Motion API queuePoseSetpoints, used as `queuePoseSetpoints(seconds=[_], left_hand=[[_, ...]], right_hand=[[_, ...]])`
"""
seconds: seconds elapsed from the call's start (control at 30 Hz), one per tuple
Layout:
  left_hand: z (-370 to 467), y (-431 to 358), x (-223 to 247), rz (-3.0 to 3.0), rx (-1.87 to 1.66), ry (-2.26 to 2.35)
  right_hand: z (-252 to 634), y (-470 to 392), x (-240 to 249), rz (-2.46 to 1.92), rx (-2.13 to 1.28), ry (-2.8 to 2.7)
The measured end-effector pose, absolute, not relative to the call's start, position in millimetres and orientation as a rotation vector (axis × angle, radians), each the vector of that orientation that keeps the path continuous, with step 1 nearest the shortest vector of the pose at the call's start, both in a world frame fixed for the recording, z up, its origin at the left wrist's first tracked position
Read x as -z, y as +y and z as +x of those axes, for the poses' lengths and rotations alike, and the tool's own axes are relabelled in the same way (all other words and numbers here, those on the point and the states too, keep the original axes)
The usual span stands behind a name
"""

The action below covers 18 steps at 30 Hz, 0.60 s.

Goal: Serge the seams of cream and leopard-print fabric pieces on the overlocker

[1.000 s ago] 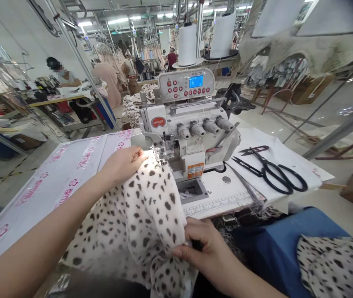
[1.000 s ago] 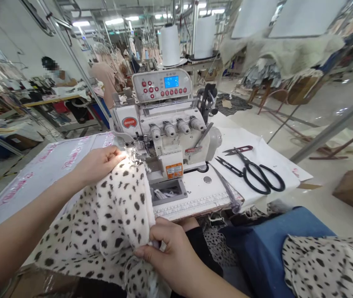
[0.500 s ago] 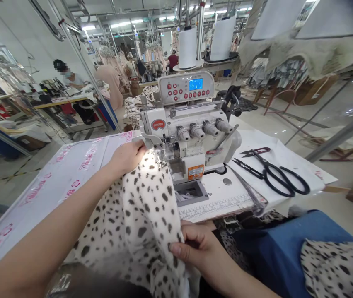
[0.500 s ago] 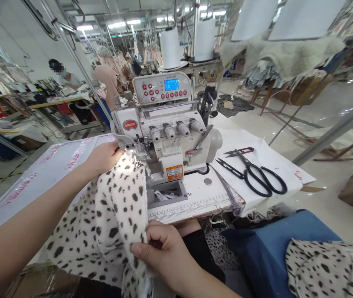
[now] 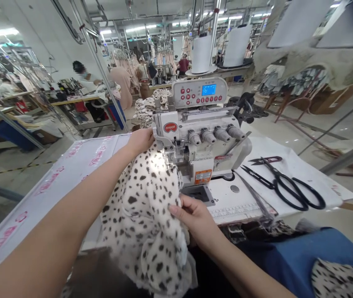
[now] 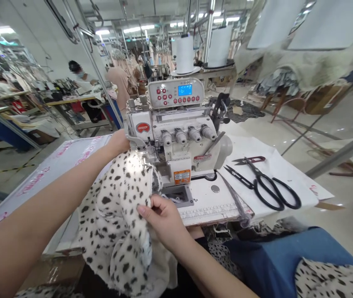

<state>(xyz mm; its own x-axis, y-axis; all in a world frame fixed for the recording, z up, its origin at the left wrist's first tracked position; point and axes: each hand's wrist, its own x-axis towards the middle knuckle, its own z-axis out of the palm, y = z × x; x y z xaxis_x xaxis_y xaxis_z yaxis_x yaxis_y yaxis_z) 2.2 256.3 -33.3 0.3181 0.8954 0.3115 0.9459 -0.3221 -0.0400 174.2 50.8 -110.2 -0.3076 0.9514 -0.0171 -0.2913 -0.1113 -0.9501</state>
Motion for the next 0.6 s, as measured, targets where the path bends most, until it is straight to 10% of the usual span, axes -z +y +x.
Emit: queuePoseSetpoints(seconds=[0.27,0.6], left_hand=[[-5,131,28,-2.136,1.081,-1.547],[12,-89,207,-2.217,1.319,-1.708]], right_hand=[[167,17,139,-0.706,-1.701,-0.967],[171,-32,157,-0.841,-1.359,-1.516]])
